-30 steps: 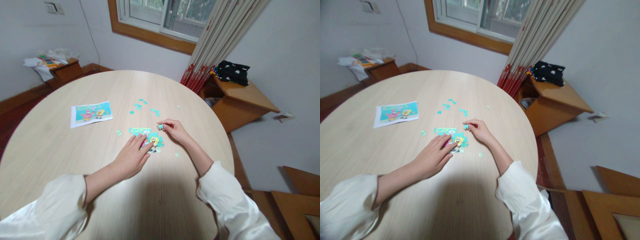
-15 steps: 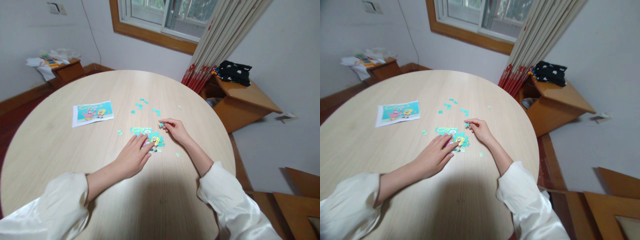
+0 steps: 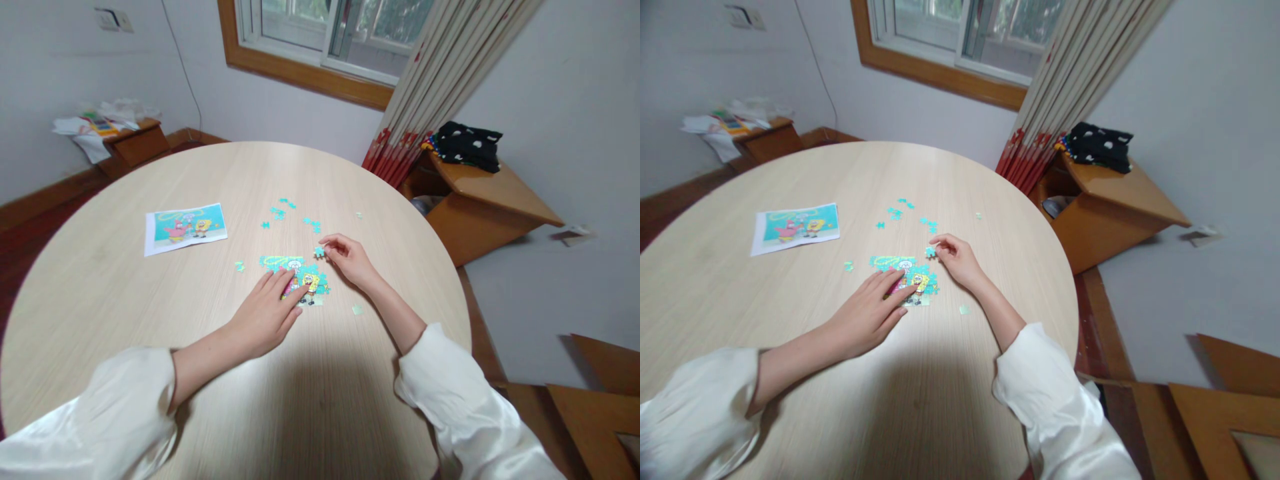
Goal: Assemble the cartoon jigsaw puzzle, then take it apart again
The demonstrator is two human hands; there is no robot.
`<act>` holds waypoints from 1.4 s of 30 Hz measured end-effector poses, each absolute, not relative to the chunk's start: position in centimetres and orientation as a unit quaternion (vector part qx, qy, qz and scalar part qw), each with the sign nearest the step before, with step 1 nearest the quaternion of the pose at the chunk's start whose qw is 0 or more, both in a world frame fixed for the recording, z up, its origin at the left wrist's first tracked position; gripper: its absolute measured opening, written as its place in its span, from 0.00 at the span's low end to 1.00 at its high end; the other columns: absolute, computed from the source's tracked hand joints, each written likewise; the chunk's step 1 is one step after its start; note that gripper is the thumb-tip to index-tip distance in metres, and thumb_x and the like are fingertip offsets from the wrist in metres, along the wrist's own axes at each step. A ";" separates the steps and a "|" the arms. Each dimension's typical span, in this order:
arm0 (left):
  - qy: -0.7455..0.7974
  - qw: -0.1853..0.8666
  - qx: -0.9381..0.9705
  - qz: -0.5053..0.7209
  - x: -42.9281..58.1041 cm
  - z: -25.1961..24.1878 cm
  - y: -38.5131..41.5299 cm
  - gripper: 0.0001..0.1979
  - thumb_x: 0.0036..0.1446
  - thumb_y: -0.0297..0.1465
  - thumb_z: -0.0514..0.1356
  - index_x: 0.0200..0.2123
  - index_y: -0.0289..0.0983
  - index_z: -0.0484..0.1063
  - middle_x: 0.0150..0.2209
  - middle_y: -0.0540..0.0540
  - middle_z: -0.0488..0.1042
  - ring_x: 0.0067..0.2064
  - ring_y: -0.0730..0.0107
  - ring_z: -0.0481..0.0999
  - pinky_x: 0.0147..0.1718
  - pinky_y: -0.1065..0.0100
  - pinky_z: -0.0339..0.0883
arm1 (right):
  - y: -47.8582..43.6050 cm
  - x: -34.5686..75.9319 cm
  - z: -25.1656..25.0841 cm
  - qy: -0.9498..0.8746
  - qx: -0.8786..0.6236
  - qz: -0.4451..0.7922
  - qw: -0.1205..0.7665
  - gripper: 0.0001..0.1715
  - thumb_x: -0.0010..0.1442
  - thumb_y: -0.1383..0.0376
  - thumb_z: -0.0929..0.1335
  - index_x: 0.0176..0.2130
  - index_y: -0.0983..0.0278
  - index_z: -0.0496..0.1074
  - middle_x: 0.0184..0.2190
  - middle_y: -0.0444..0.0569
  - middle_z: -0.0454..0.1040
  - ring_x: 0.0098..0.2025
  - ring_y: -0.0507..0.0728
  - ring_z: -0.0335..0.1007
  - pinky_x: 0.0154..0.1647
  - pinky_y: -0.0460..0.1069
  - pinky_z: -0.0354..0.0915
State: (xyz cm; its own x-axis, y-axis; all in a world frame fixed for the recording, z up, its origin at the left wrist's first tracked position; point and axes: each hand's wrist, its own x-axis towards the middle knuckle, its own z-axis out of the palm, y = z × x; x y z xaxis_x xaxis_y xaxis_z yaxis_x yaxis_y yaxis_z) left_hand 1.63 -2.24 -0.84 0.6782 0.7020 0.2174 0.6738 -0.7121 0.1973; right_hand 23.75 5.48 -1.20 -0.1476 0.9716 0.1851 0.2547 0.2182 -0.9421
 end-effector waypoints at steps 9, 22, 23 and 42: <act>0.376 0.049 0.914 0.145 1.6 -0.9 -2.2 0.20 0.65 0.34 0.49 0.58 0.37 0.64 0.60 0.35 0.63 0.62 0.48 0.60 0.58 0.44 0.56 | 5.3 23.9 -1.1 -0.667 -0.483 0.379 0.423 0.14 0.55 0.63 0.65 0.39 0.62 0.77 0.35 0.48 0.75 0.32 0.52 0.66 0.37 0.49 0.63; 0.378 0.043 0.914 0.138 1.6 -0.9 -2.2 0.20 0.65 0.34 0.49 0.58 0.38 0.63 0.60 0.36 0.63 0.61 0.48 0.61 0.58 0.44 0.56 | 5.3 24.0 -1.3 -0.653 -0.506 0.384 0.411 0.13 0.55 0.68 0.65 0.37 0.63 0.79 0.33 0.48 0.77 0.30 0.51 0.69 0.37 0.49 0.66; 0.377 0.045 0.915 0.138 1.6 -0.8 -2.2 0.20 0.64 0.34 0.50 0.58 0.38 0.63 0.60 0.35 0.63 0.61 0.48 0.61 0.58 0.44 0.56 | 5.3 24.0 -1.3 -0.657 -0.508 0.379 0.408 0.12 0.55 0.68 0.66 0.36 0.62 0.79 0.33 0.48 0.77 0.30 0.51 0.69 0.37 0.50 0.66; 0.380 0.033 0.915 0.133 1.6 -0.6 -2.3 0.20 0.64 0.33 0.50 0.58 0.37 0.64 0.59 0.34 0.63 0.61 0.48 0.61 0.57 0.45 0.57 | 5.4 24.1 -1.6 -0.723 -0.479 0.311 0.388 0.14 0.57 0.71 0.64 0.36 0.62 0.79 0.35 0.48 0.78 0.37 0.53 0.71 0.41 0.50 0.65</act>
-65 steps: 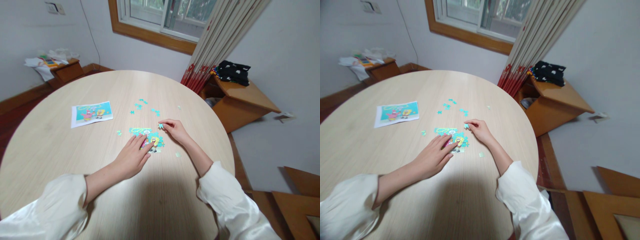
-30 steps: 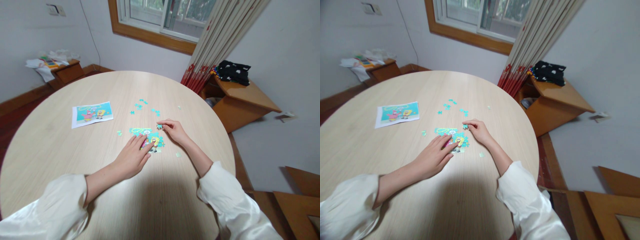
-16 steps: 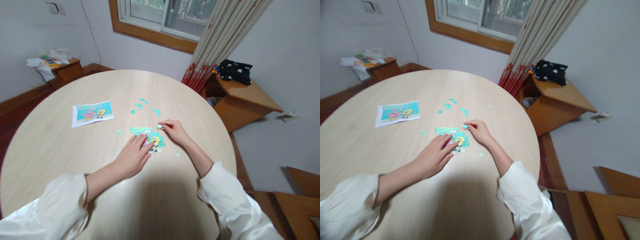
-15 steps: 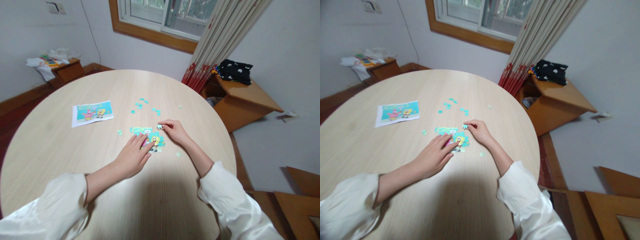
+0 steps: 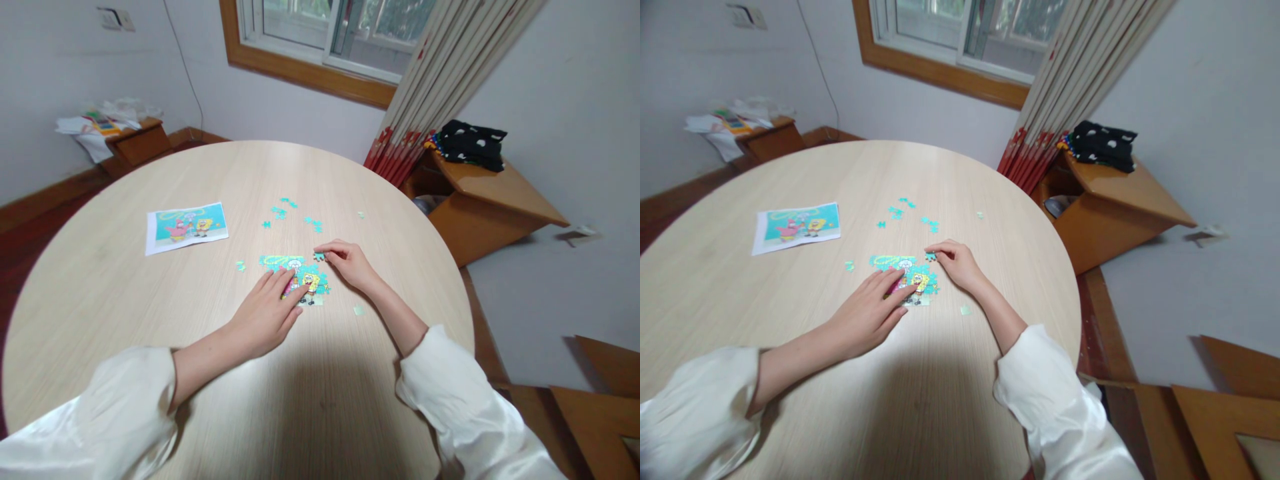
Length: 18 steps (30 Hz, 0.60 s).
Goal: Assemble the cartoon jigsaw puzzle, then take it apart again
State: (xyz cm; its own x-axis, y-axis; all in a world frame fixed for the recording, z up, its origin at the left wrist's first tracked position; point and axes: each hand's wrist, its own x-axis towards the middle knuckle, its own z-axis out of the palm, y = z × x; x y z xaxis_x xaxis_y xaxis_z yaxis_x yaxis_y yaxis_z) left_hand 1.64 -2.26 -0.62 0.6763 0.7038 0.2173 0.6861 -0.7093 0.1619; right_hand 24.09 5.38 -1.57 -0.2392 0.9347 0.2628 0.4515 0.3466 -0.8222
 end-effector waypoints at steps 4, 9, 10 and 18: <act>0.379 0.027 0.915 0.133 1.6 -0.6 -2.3 0.19 0.64 0.33 0.50 0.57 0.36 0.64 0.59 0.34 0.63 0.61 0.48 0.61 0.57 0.45 0.58 | 5.3 24.1 -1.5 -0.723 -0.482 0.311 0.385 0.14 0.57 0.71 0.64 0.34 0.62 0.79 0.34 0.48 0.77 0.37 0.53 0.72 0.42 0.50 0.65; 0.382 0.037 0.913 0.143 1.6 -0.6 -2.3 0.19 0.64 0.33 0.50 0.57 0.35 0.65 0.58 0.33 0.63 0.60 0.47 0.62 0.56 0.45 0.58 | 5.3 24.1 -1.4 -0.712 -0.501 0.312 0.381 0.14 0.56 0.71 0.63 0.34 0.63 0.78 0.33 0.48 0.77 0.35 0.52 0.71 0.39 0.49 0.65; 0.382 0.038 0.912 0.143 1.6 -0.7 -2.3 0.19 0.64 0.33 0.49 0.57 0.35 0.65 0.58 0.32 0.63 0.60 0.47 0.62 0.56 0.45 0.58 | 5.3 24.2 -1.4 -0.711 -0.504 0.312 0.378 0.14 0.56 0.71 0.63 0.34 0.63 0.78 0.33 0.48 0.77 0.35 0.52 0.71 0.39 0.49 0.65; 0.383 0.035 0.913 0.139 1.6 -0.8 -2.3 0.20 0.64 0.33 0.49 0.57 0.35 0.64 0.59 0.32 0.63 0.60 0.46 0.62 0.56 0.44 0.57 | 4.8 24.5 -0.3 -0.729 -0.504 0.306 0.348 0.10 0.56 0.68 0.66 0.34 0.64 0.78 0.35 0.52 0.78 0.38 0.54 0.73 0.41 0.51 0.66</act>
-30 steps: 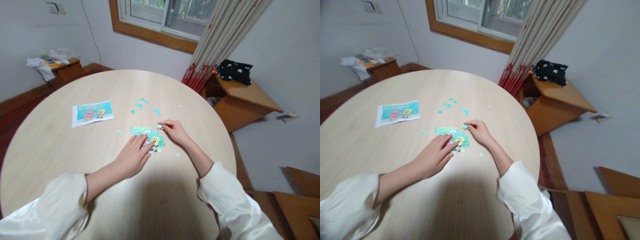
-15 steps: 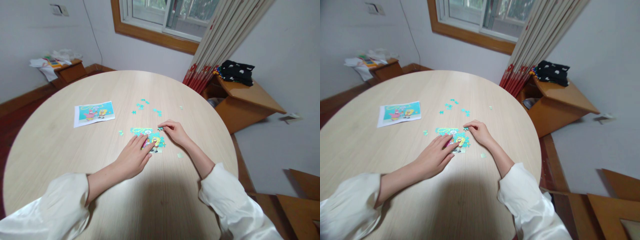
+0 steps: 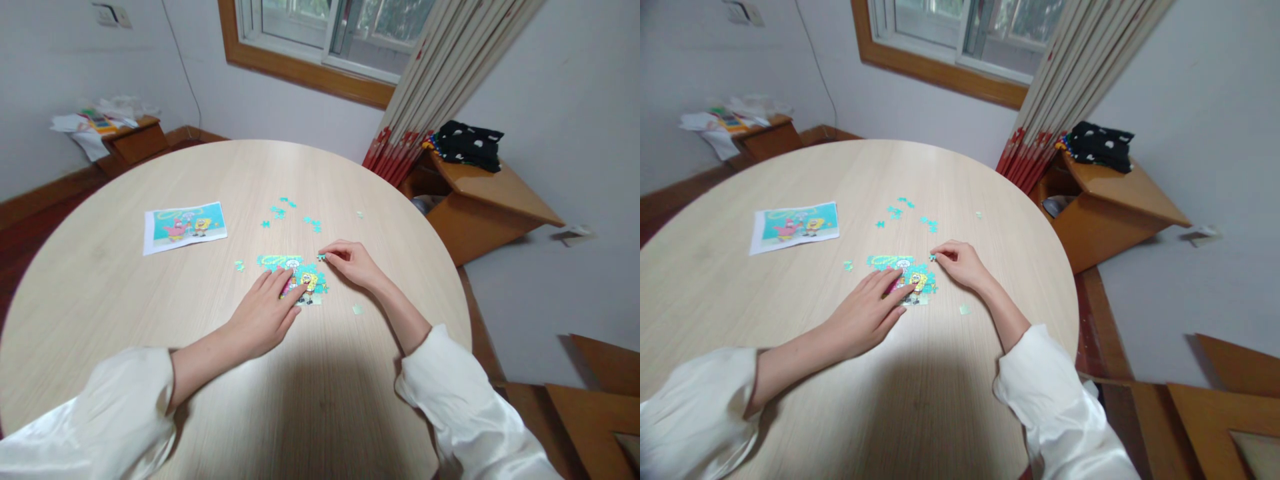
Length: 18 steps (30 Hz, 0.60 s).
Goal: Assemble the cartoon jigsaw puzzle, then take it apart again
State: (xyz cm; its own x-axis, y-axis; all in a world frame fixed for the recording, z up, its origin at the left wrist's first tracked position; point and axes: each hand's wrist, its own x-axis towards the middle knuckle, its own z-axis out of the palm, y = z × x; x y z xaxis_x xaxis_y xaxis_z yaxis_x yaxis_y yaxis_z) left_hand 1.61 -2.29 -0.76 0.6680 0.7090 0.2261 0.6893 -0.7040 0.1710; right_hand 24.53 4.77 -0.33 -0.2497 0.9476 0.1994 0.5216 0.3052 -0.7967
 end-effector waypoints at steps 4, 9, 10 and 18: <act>0.384 0.027 0.914 0.130 1.6 -0.7 -2.3 0.20 0.64 0.33 0.50 0.57 0.35 0.65 0.59 0.31 0.63 0.60 0.45 0.62 0.57 0.44 0.57 | 4.7 24.6 -0.3 -0.723 -0.505 0.316 0.350 0.09 0.56 0.66 0.67 0.34 0.64 0.78 0.35 0.52 0.79 0.38 0.55 0.74 0.42 0.51 0.67; 0.385 0.037 0.911 0.139 1.6 -0.7 -2.3 0.20 0.64 0.33 0.49 0.57 0.35 0.65 0.59 0.32 0.63 0.60 0.46 0.62 0.57 0.44 0.57 | 5.0 24.6 -0.9 -0.693 -0.506 0.362 0.363 0.09 0.54 0.67 0.68 0.34 0.64 0.78 0.35 0.50 0.80 0.37 0.55 0.74 0.42 0.51 0.68; 0.386 0.039 0.911 0.141 1.6 -0.7 -2.3 0.20 0.64 0.33 0.49 0.57 0.35 0.65 0.59 0.32 0.63 0.60 0.46 0.62 0.57 0.44 0.57 | 5.0 24.6 -1.0 -0.685 -0.507 0.371 0.368 0.09 0.54 0.66 0.68 0.35 0.64 0.78 0.35 0.50 0.80 0.37 0.54 0.74 0.42 0.51 0.68; 0.383 0.040 0.912 0.141 1.5 -0.7 -2.3 0.19 0.64 0.33 0.49 0.57 0.36 0.64 0.59 0.34 0.63 0.60 0.48 0.61 0.57 0.44 0.57 | 5.1 24.3 -1.4 -0.671 -0.513 0.372 0.385 0.10 0.53 0.65 0.69 0.36 0.65 0.77 0.33 0.50 0.79 0.33 0.54 0.74 0.39 0.51 0.69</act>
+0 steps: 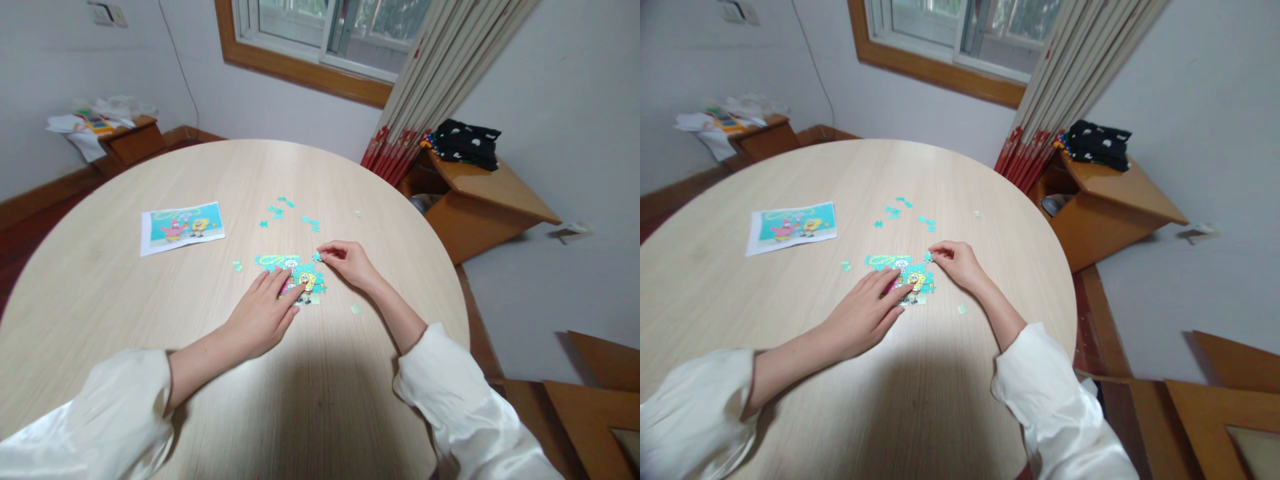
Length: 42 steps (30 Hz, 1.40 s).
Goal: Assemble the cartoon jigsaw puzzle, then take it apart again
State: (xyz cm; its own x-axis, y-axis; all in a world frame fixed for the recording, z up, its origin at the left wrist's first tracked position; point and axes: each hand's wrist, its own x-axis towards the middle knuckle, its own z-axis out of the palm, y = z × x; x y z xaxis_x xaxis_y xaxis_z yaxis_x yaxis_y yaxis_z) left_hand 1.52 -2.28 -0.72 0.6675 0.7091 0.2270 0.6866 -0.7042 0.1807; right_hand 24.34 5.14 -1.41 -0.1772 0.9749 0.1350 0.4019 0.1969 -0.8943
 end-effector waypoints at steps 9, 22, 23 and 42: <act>0.387 0.041 0.911 0.141 1.6 -0.7 -2.3 0.19 0.64 0.33 0.50 0.57 0.35 0.65 0.58 0.33 0.63 0.60 0.47 0.62 0.57 0.45 0.57 | 4.9 24.1 -1.2 -0.678 -0.528 0.345 0.378 0.09 0.53 0.67 0.69 0.35 0.65 0.78 0.32 0.50 0.80 0.33 0.53 0.73 0.39 0.50 0.68; 0.388 0.044 0.909 0.146 1.6 -0.7 -2.3 0.19 0.64 0.33 0.49 0.56 0.37 0.65 0.59 0.34 0.63 0.60 0.47 0.61 0.57 0.44 0.56 | 5.0 24.1 -1.2 -0.690 -0.533 0.318 0.372 0.10 0.54 0.70 0.67 0.35 0.63 0.78 0.35 0.49 0.80 0.37 0.55 0.76 0.43 0.51 0.69; 0.388 0.043 0.909 0.145 1.6 -0.8 -2.3 0.19 0.64 0.33 0.49 0.56 0.37 0.65 0.59 0.34 0.63 0.60 0.47 0.61 0.57 0.44 0.56 | 5.0 24.1 -1.2 -0.688 -0.532 0.320 0.377 0.10 0.54 0.69 0.67 0.35 0.63 0.78 0.35 0.49 0.80 0.37 0.55 0.76 0.43 0.51 0.69; 0.385 0.050 0.909 0.152 1.5 -0.6 -2.3 0.19 0.64 0.33 0.49 0.56 0.38 0.65 0.58 0.35 0.63 0.59 0.48 0.62 0.56 0.45 0.57 | 5.0 21.8 -1.5 -0.600 -0.553 0.345 0.464 0.05 0.52 0.68 0.68 0.29 0.64 0.77 0.31 0.49 0.80 0.34 0.54 0.75 0.40 0.50 0.70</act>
